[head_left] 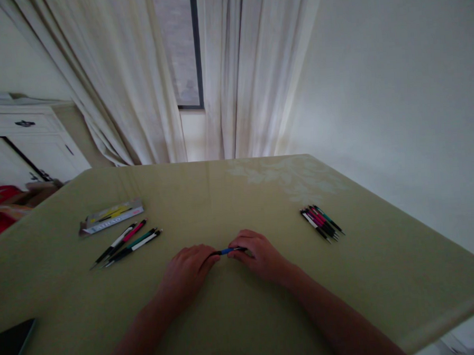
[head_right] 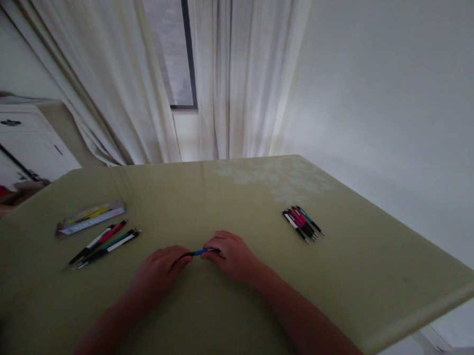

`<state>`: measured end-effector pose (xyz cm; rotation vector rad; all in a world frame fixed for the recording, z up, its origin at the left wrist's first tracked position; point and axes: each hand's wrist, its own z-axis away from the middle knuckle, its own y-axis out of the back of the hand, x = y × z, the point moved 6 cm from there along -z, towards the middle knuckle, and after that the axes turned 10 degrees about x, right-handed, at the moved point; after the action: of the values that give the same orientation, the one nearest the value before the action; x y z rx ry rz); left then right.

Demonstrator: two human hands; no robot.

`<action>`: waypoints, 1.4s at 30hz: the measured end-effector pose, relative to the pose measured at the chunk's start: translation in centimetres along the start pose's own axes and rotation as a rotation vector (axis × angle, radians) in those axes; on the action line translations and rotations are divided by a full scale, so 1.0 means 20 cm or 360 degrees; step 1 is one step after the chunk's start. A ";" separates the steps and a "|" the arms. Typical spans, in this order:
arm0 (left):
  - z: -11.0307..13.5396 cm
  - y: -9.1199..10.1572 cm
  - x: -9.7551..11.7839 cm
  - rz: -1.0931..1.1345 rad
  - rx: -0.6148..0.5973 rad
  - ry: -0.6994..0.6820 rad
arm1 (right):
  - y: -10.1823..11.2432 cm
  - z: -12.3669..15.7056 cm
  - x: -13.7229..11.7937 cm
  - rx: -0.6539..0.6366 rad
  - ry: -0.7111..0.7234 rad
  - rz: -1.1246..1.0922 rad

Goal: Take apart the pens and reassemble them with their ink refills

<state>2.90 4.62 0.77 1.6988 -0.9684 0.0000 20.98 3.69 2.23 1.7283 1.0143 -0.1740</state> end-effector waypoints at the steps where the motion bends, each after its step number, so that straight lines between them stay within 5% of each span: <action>1: 0.00 0.00 0.00 -0.0001 0.0011 -0.0010 | 0.00 0.00 0.00 0.0004 0.0006 0.0005; 42: -0.01 -0.01 -0.01 -0.0017 0.0012 0.0012 | -0.01 0.00 -0.01 -0.0034 0.0074 0.0079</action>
<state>2.99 4.83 0.68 1.7099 -0.9548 0.0033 20.80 3.60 2.21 1.7436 1.0024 -0.0911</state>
